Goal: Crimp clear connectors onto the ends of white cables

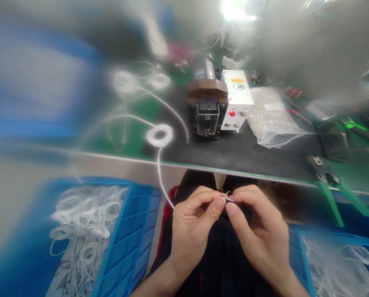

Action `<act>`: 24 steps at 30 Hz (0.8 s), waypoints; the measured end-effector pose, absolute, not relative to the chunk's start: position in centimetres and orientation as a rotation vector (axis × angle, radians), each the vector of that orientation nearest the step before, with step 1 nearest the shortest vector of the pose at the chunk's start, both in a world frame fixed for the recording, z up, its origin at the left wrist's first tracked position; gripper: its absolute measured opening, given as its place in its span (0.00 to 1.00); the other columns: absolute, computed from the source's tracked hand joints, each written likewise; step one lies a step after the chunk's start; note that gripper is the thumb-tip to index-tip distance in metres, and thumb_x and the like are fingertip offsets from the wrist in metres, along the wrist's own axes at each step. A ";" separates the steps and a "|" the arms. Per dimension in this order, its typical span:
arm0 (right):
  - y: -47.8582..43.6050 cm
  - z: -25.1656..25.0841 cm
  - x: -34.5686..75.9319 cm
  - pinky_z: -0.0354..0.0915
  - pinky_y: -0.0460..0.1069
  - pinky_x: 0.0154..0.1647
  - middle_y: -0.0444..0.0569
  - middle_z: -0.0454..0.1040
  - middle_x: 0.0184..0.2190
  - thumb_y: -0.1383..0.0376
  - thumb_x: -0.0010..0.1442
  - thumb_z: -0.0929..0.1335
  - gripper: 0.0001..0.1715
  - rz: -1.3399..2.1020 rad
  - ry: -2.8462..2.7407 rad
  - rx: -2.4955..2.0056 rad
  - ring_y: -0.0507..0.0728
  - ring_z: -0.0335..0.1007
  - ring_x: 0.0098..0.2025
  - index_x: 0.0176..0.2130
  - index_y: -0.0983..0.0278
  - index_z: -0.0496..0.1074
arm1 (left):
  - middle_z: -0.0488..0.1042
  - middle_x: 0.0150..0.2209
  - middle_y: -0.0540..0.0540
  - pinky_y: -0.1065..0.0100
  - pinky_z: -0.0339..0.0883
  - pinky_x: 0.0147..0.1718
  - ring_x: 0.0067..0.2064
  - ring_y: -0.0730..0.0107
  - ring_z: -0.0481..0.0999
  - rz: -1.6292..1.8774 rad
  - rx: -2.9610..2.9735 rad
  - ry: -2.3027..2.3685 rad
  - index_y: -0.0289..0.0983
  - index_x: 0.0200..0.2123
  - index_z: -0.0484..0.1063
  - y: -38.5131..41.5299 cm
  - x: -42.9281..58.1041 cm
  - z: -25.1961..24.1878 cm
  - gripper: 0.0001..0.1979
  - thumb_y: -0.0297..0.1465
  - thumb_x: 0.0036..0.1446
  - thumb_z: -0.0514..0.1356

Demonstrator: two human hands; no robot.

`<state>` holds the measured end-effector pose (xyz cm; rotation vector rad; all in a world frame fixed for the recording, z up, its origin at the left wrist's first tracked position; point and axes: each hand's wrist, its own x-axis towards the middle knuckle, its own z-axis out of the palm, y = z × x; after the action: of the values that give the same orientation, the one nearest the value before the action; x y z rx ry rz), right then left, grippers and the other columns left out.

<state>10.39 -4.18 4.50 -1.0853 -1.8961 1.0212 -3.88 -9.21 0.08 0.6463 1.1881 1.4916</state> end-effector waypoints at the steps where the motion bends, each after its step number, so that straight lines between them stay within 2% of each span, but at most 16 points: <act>1: -4.1 4.6 10.3 0.68 0.43 0.45 0.43 0.74 0.41 0.75 0.66 0.72 0.11 1.019 -1.893 -1.098 0.46 0.72 0.43 0.45 0.61 0.74 | 0.75 0.38 0.50 0.79 0.71 0.39 0.39 0.81 0.75 1.493 0.643 1.191 0.42 0.41 0.84 -9.3 -3.9 0.1 0.04 0.29 0.67 0.67; 4: -3.9 4.7 10.1 0.67 0.42 0.43 0.41 0.74 0.38 0.75 0.67 0.72 0.08 1.043 -1.866 -1.126 0.45 0.72 0.41 0.41 0.61 0.74 | 0.75 0.38 0.49 0.79 0.70 0.39 0.39 0.81 0.74 1.496 0.638 1.194 0.41 0.41 0.84 -9.3 -3.8 0.0 0.04 0.29 0.67 0.67; 9: -4.1 4.6 9.6 0.67 0.42 0.38 0.41 0.73 0.34 0.71 0.68 0.71 0.07 1.225 -1.764 -1.127 0.45 0.71 0.36 0.37 0.62 0.74 | 0.73 0.36 0.52 0.80 0.68 0.33 0.33 0.84 0.72 1.518 0.583 1.135 0.41 0.39 0.82 -9.4 -3.6 0.0 0.04 0.29 0.68 0.66; 12: -4.0 4.5 9.6 0.67 0.41 0.37 0.41 0.73 0.33 0.71 0.69 0.71 0.07 1.263 -1.751 -1.109 0.45 0.71 0.36 0.36 0.62 0.74 | 0.74 0.36 0.51 0.79 0.69 0.34 0.34 0.83 0.73 1.540 0.614 1.157 0.41 0.39 0.82 -9.4 -3.7 0.0 0.05 0.28 0.69 0.65; 19: -2.9 5.0 10.6 0.66 0.42 0.41 0.42 0.74 0.36 0.74 0.67 0.72 0.07 0.922 -2.023 -1.091 0.45 0.71 0.39 0.39 0.62 0.74 | 0.78 0.39 0.52 0.78 0.72 0.41 0.41 0.80 0.78 1.477 1.000 1.368 0.42 0.41 0.83 -9.0 -4.8 0.9 0.05 0.26 0.66 0.67; 24: -2.5 4.8 11.3 0.67 0.42 0.44 0.42 0.75 0.38 0.74 0.68 0.71 0.07 0.893 -2.075 -1.065 0.45 0.72 0.41 0.41 0.61 0.73 | 0.78 0.38 0.51 0.75 0.71 0.40 0.40 0.79 0.78 1.428 1.074 1.437 0.40 0.40 0.81 -8.8 -4.7 1.3 0.03 0.26 0.66 0.66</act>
<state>11.28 -2.47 4.79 -1.0652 -2.0746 0.8926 -4.66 -8.82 1.27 1.0738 1.4365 1.4276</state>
